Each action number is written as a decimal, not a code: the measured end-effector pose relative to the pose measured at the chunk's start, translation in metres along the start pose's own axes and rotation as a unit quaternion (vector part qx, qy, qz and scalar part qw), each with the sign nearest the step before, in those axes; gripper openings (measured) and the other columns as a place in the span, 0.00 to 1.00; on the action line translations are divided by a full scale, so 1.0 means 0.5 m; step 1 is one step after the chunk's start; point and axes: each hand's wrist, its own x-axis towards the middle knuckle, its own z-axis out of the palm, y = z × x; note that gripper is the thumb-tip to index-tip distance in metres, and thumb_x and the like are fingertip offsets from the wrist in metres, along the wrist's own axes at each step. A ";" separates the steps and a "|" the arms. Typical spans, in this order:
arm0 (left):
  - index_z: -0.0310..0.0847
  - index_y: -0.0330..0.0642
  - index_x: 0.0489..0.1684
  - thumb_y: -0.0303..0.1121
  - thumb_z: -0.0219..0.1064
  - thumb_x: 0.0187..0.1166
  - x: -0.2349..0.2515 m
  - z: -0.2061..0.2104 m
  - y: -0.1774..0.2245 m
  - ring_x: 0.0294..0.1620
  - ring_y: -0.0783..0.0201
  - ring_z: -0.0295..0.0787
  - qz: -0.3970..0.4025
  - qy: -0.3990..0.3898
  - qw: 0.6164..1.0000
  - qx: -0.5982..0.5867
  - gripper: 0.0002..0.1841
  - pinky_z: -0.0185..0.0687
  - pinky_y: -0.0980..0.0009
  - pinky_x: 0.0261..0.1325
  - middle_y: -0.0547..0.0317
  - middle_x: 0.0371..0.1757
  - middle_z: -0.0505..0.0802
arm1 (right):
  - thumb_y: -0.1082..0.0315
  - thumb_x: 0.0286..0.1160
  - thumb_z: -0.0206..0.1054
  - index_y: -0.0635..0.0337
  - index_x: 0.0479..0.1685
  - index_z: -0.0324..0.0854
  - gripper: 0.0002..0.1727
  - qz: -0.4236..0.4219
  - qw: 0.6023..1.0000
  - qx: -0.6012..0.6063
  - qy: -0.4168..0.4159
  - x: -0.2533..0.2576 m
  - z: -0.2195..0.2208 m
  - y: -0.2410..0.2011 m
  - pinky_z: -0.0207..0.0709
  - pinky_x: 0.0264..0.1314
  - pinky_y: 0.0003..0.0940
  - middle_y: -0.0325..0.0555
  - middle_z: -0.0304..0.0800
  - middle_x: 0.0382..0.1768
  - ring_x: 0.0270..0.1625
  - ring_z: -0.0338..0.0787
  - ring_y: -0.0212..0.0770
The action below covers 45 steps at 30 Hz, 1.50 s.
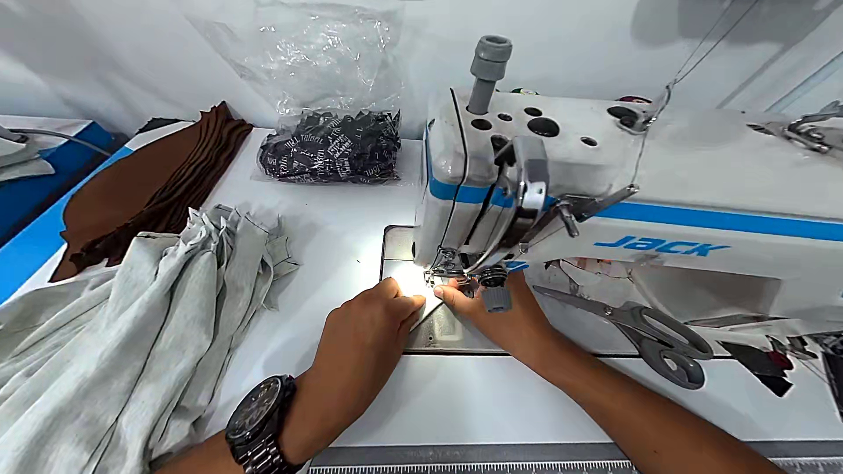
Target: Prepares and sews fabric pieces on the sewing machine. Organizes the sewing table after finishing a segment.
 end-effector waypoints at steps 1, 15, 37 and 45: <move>0.96 0.60 0.49 0.40 0.68 0.79 -0.001 0.001 0.001 0.28 0.69 0.84 0.002 0.002 1.000 0.003 0.10 0.79 0.69 0.24 0.68 0.32 0.84 | 0.46 0.70 0.75 0.51 0.29 0.90 0.18 0.001 1.000 -0.005 0.001 0.000 0.000 0.000 0.76 0.56 0.53 0.40 0.90 0.31 0.42 0.88 0.41; 0.97 0.62 0.48 0.39 0.68 0.78 -0.002 0.005 0.002 0.30 0.70 0.85 -0.005 0.003 1.000 0.014 0.10 0.79 0.69 0.24 0.69 0.32 0.84 | 0.47 0.69 0.76 0.50 0.36 0.92 0.16 0.016 1.000 -0.005 0.011 -0.005 0.004 0.000 0.77 0.60 0.54 0.42 0.92 0.40 0.51 0.89 0.43; 0.96 0.56 0.49 0.33 0.70 0.81 0.046 -0.009 -0.005 0.33 0.62 0.87 -0.053 -0.018 0.998 0.004 0.09 0.82 0.61 0.29 0.61 0.37 0.87 | 0.61 0.68 0.78 0.63 0.39 0.91 0.12 -0.020 0.998 -0.055 0.037 0.017 0.015 0.005 0.78 0.59 0.59 0.57 0.92 0.44 0.55 0.90 0.56; 0.91 0.44 0.41 0.35 0.69 0.81 0.070 -0.028 0.007 0.36 0.51 0.89 -0.093 -0.025 0.994 -0.047 0.07 0.83 0.48 0.35 0.52 0.35 0.90 | 0.68 0.83 0.61 0.54 0.52 0.92 0.13 0.038 0.990 -0.116 0.073 -0.169 -0.239 0.141 0.84 0.48 0.66 0.51 0.92 0.51 0.51 0.93 0.57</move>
